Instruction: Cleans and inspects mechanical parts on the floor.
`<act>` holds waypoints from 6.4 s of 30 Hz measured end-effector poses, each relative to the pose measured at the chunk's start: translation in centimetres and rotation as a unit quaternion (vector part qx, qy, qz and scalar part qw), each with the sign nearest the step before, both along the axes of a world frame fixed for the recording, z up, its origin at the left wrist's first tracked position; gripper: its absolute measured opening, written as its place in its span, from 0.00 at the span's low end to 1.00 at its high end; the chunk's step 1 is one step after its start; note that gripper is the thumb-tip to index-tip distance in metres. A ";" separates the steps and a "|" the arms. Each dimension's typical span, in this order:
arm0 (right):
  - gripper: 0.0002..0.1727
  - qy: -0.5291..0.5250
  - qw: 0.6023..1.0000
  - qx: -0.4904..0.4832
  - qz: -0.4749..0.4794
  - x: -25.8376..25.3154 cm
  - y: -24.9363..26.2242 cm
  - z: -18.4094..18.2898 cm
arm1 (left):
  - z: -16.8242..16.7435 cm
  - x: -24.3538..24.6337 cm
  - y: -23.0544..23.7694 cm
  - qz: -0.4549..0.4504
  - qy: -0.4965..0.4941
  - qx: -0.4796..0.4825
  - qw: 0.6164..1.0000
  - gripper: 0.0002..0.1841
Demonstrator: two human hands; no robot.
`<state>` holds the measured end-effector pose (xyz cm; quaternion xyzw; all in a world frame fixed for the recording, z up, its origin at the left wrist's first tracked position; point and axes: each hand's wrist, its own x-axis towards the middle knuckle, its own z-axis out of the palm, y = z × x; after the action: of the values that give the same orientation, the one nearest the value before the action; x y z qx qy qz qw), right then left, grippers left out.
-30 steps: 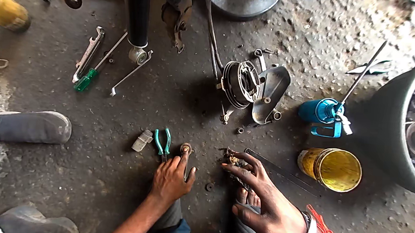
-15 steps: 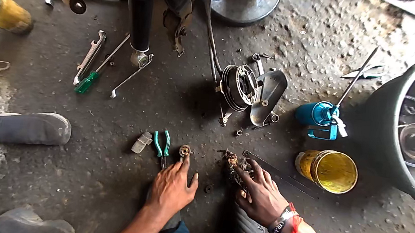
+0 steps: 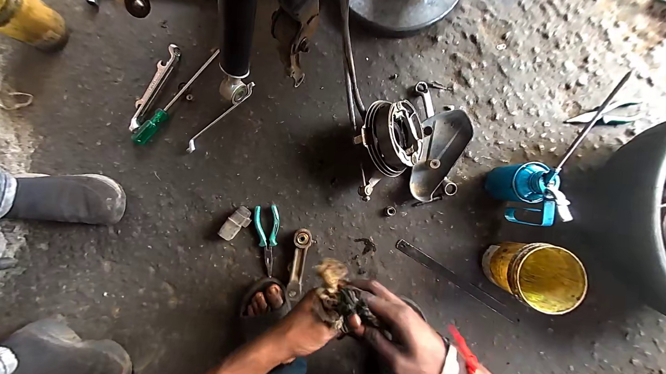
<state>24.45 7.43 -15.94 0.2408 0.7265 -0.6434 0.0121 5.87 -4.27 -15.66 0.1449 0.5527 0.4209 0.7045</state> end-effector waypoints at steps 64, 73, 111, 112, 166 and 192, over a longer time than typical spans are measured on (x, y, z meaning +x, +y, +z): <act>0.43 -0.452 0.859 0.219 -0.096 4.2 2.8 -3.5 | -5.0 -3.7 0.9 -0.227 0.523 -0.193 0.799 0.34; 0.36 -0.261 0.884 0.378 -0.090 2.5 1.6 -3.5 | -5.5 -4.9 2.1 -0.342 0.553 -0.196 0.734 0.27; 0.12 -0.081 0.863 0.479 0.137 1.9 -6.3 -10.0 | -0.5 -2.3 -2.6 -0.104 0.278 0.021 0.955 0.40; 0.13 -0.091 0.867 0.473 0.130 2.3 -6.4 -10.0 | -0.7 -2.3 -2.9 -0.112 0.312 0.017 0.943 0.40; 0.45 0.113 0.967 0.058 -0.221 -2.7 1.3 1.0 | 2.4 -1.2 -0.1 -0.069 0.103 0.047 0.991 0.33; 0.63 -0.120 0.980 0.047 -0.154 -1.0 1.2 2.2 | 3.7 -2.8 -1.6 -0.293 0.123 0.080 0.945 0.44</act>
<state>23.48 8.67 -13.71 0.4255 0.7037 -0.5689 -0.0114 3.05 -5.88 -11.92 0.4070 0.5327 0.2179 0.7093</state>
